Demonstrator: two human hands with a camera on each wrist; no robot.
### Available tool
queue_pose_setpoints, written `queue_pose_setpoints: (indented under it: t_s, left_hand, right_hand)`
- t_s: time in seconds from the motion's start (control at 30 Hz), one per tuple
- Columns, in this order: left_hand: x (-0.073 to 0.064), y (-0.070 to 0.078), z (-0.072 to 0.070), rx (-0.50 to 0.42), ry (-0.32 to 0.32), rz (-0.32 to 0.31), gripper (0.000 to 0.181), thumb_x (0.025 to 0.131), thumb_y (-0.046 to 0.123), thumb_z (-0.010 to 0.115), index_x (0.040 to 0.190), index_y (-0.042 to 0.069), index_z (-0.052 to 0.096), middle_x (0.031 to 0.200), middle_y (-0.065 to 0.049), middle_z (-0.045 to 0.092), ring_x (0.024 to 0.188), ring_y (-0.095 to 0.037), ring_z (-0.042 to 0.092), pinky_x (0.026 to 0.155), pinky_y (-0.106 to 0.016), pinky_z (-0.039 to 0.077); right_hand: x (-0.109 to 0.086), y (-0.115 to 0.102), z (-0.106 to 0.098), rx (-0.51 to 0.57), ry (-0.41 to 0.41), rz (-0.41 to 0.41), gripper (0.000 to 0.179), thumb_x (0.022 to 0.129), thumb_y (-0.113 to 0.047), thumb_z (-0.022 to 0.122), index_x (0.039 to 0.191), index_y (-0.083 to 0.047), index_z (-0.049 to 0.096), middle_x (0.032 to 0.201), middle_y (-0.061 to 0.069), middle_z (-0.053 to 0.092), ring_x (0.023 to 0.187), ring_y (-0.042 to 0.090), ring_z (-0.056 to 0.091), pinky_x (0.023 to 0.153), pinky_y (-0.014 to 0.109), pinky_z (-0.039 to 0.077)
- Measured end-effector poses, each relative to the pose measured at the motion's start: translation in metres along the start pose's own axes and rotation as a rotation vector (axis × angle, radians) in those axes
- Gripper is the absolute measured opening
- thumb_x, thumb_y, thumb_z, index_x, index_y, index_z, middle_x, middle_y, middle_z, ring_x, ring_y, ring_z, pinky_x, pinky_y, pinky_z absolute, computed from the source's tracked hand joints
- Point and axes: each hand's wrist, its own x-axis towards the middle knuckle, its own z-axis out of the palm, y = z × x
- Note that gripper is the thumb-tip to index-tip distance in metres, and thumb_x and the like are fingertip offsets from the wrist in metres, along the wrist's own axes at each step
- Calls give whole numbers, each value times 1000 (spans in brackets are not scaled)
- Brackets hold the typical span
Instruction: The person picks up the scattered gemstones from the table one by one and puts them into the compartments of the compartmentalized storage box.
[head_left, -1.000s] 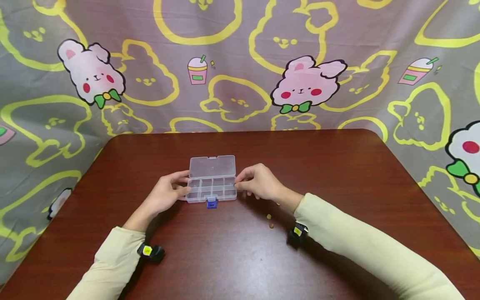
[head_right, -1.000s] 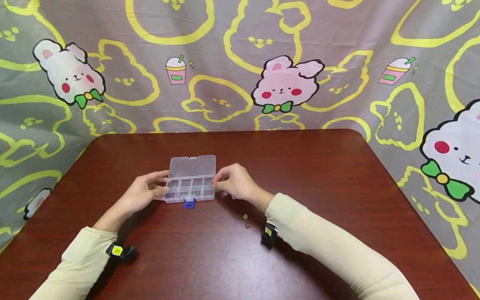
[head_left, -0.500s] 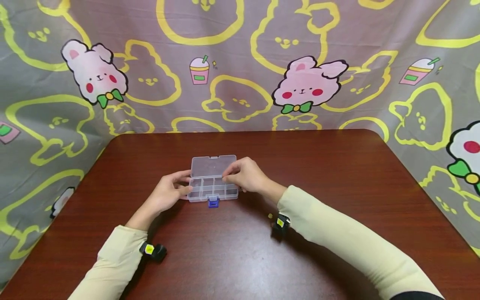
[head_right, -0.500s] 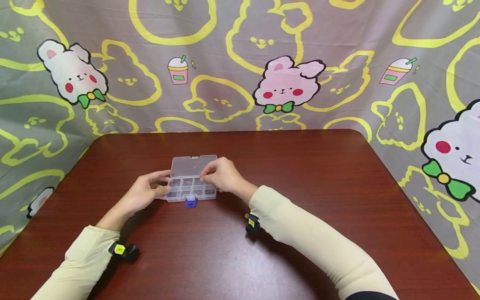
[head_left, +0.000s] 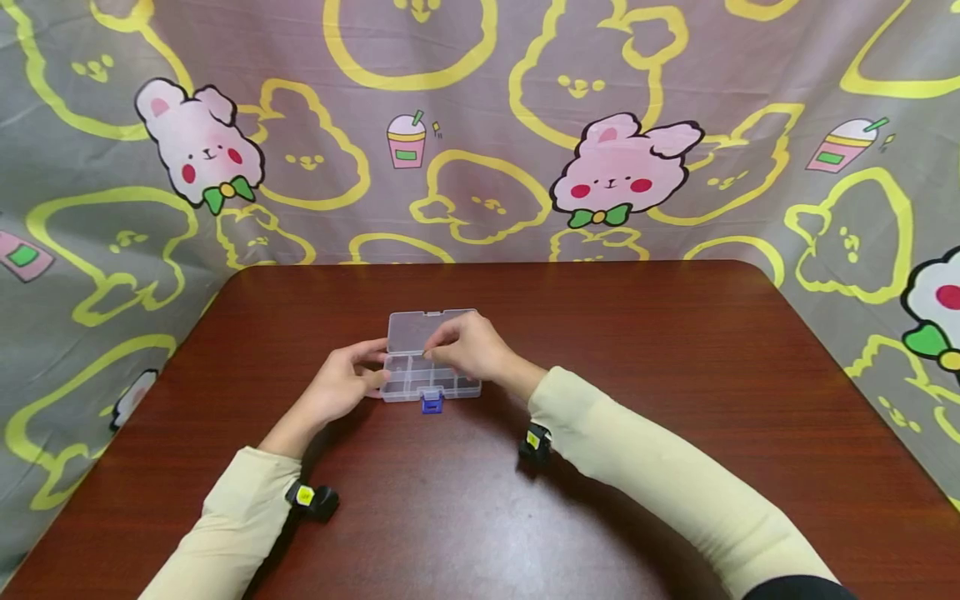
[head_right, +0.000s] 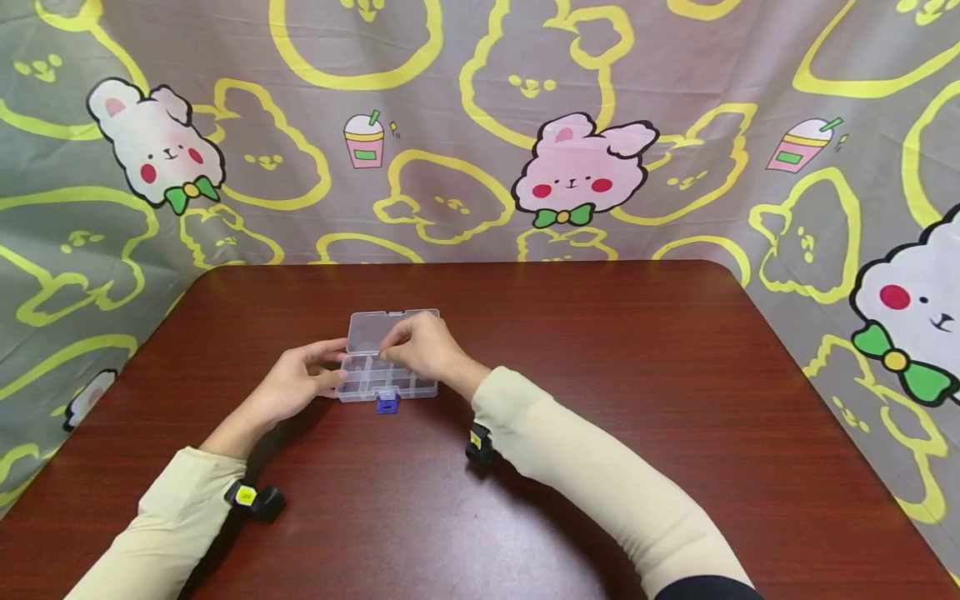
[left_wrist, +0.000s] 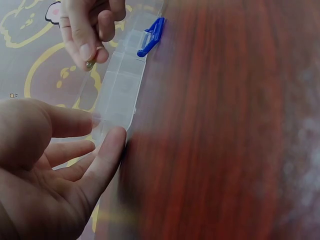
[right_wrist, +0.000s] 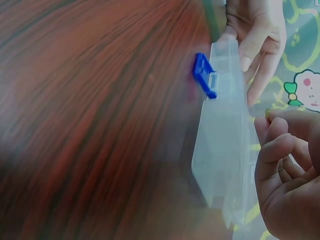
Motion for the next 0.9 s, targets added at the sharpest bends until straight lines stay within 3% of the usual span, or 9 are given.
queue_pose_setpoints:
  t_s: [0.17, 0.3, 0.53, 0.9]
  left_hand:
    - [-1, -1, -1, 13, 2, -15, 55, 93, -9, 61, 144, -12, 43, 125, -35, 58, 84, -28, 68, 68, -35, 62]
    - [-1, -1, -2, 27, 2, -25, 55, 93, -8, 61, 145, -11, 43, 125, -34, 59, 85, -29, 68, 69, -35, 62]
    - [0, -1, -2, 13, -6, -22, 55, 93, -9, 60, 145, -12, 43, 126, -35, 58, 82, -25, 68, 69, -35, 62]
    - [0, 0, -3, 11, -13, -28, 56, 94, -7, 60, 146, -11, 41, 128, -34, 57, 87, -27, 68, 70, -35, 62]
  right_hand:
    - [5, -5, 8, -7, -6, -17, 7, 88, -9, 77, 93, -5, 79, 63, 10, 65, 41, 8, 46, 38, 20, 39]
    - [10, -7, 14, -17, 3, -29, 6, 88, -8, 77, 92, -5, 79, 72, 8, 70, 44, 9, 51, 40, 20, 41]
    - [15, -11, 23, -39, 9, 14, 5, 88, -11, 77, 92, -8, 79, 61, 9, 65, 41, 9, 48, 37, 21, 40]
    - [21, -17, 31, -63, 6, 38, 5, 88, -12, 78, 91, -8, 79, 74, 11, 72, 44, 9, 52, 38, 20, 41]
